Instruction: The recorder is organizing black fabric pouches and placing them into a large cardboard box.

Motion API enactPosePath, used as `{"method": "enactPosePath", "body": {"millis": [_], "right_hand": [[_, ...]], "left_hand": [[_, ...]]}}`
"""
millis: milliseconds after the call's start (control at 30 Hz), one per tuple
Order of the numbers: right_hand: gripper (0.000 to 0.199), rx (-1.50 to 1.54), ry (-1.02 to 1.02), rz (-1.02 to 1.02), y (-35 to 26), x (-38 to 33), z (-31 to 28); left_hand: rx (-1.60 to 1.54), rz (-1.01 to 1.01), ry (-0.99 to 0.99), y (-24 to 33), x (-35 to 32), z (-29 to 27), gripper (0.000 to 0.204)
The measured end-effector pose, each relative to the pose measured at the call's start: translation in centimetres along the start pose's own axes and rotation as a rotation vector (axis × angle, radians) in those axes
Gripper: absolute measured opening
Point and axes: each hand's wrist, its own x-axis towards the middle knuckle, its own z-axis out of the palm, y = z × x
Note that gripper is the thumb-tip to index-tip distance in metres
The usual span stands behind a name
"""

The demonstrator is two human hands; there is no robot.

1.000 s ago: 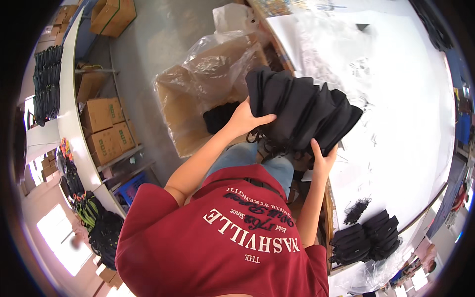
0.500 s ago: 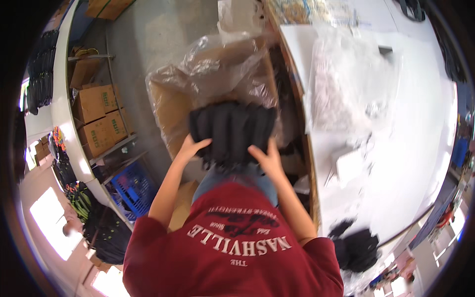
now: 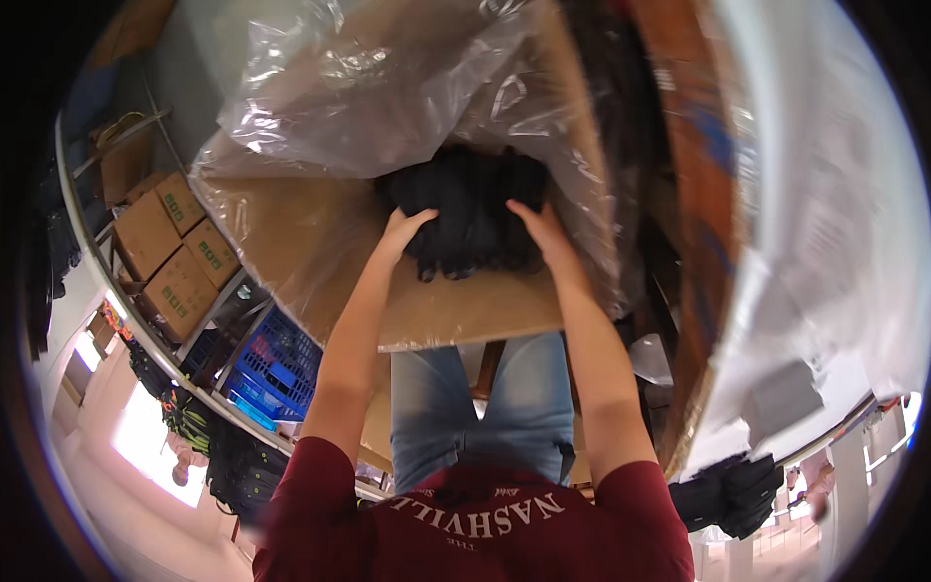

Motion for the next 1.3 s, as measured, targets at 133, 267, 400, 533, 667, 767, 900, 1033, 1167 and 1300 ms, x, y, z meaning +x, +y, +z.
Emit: {"method": "enactPosePath", "body": {"millis": [133, 267, 400, 533, 667, 767, 900, 1033, 1167, 1300], "right_hand": [[0.079, -0.229, 0.229, -0.092, 0.1, 4.9, 0.9], [0.067, -0.23, 0.242, 0.055, 2.2, 8.9, -5.5], [0.062, -0.389, 0.264, -0.068, 3.6, 13.1, -3.9], [0.059, -0.464, 0.341, -0.033, 4.6, 15.1, -3.6], [0.059, -0.581, 0.407, -0.04, 5.5, 16.4, -3.0], [0.069, -0.59, 0.355, -0.096, 7.4, 18.1, -3.8], [0.069, -0.6, 0.286, -0.038, 10.1, 20.5, -5.7], [0.071, -1.034, 0.305, -0.101, 12.6, 24.3, -7.8], [0.065, -1.178, 0.267, -0.24, 13.1, 25.1, -7.2], [0.063, -1.173, 0.343, -0.352, 13.9, 25.0, -6.1]], "left_hand": [[0.095, 0.207, 0.063, -3.9, 8.4, 0.7, 0.069], [0.027, 0.088, -0.033, -4.1, 11.3, 6.9, 0.066], [-0.057, 0.109, -0.044, -6.6, 14.2, 6.3, 0.061], [-0.184, 0.24, 0.035, -10.0, 16.9, 8.5, 0.059], [-0.217, 0.135, 0.033, -13.7, 19.4, 9.3, 0.061], [-0.007, 0.047, 0.084, -15.8, 21.3, 8.6, 0.095], [0.327, -0.101, 0.059, -16.1, 22.8, 7.1, 0.126], [0.427, -0.028, 0.097, -17.1, 24.0, 6.3, 0.115], [0.505, -0.013, 0.055, -17.7, 25.0, 5.9, 0.124], [0.41, 0.138, 0.029, -18.3, 25.3, 5.0, 0.121]]}}
